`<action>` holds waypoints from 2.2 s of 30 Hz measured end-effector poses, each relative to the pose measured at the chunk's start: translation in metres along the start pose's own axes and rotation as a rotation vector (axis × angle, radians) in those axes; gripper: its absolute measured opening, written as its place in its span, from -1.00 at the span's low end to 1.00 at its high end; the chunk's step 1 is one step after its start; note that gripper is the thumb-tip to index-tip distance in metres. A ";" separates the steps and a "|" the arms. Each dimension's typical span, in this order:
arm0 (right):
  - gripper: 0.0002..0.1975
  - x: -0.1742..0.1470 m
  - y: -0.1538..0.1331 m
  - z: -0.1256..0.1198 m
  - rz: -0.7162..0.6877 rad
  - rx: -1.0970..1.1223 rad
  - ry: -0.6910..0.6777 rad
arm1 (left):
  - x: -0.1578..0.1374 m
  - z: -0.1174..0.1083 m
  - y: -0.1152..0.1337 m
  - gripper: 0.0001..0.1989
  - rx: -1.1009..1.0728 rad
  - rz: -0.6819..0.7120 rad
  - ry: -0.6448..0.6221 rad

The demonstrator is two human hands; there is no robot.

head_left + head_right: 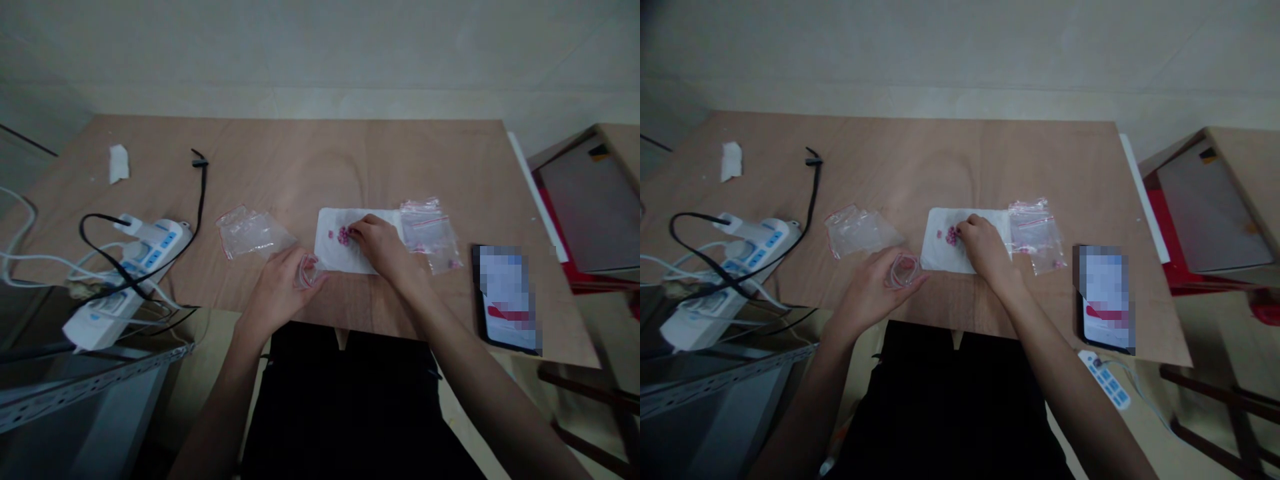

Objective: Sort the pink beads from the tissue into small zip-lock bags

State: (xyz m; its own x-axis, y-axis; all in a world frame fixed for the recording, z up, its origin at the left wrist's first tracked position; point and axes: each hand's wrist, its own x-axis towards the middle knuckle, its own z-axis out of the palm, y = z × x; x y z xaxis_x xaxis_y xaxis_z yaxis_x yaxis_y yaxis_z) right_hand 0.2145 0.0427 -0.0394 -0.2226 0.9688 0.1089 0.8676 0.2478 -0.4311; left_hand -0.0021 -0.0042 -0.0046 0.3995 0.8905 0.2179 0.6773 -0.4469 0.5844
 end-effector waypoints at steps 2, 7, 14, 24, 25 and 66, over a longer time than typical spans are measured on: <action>-0.75 -0.001 0.000 0.000 0.008 -0.011 0.010 | 0.000 0.000 0.000 -0.81 0.003 -0.002 0.007; -0.77 0.001 0.001 -0.004 0.019 -0.030 0.005 | 0.002 -0.002 0.000 -0.82 0.010 0.005 0.007; -0.80 0.003 -0.005 -0.010 -0.005 0.004 -0.033 | 0.002 -0.002 0.000 -0.82 0.000 -0.007 -0.007; -0.78 0.008 -0.007 -0.007 -0.027 0.000 -0.063 | 0.003 -0.001 -0.001 -0.82 -0.011 -0.005 -0.005; -0.79 0.008 -0.008 -0.010 -0.025 -0.005 -0.063 | 0.004 -0.001 -0.001 -0.82 -0.015 -0.006 -0.001; -0.83 -0.058 -0.050 -0.057 0.251 0.976 0.213 | 0.015 0.024 0.038 -0.73 -0.841 -0.246 0.502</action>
State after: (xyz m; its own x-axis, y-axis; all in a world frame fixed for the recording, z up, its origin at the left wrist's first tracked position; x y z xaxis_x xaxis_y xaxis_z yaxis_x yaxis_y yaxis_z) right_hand 0.2092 -0.0263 0.0273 0.0807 0.9963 0.0307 0.1178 0.0211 -0.9928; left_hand 0.0448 -0.0096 0.0021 -0.1296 0.9695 0.2078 -0.0273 -0.2130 0.9767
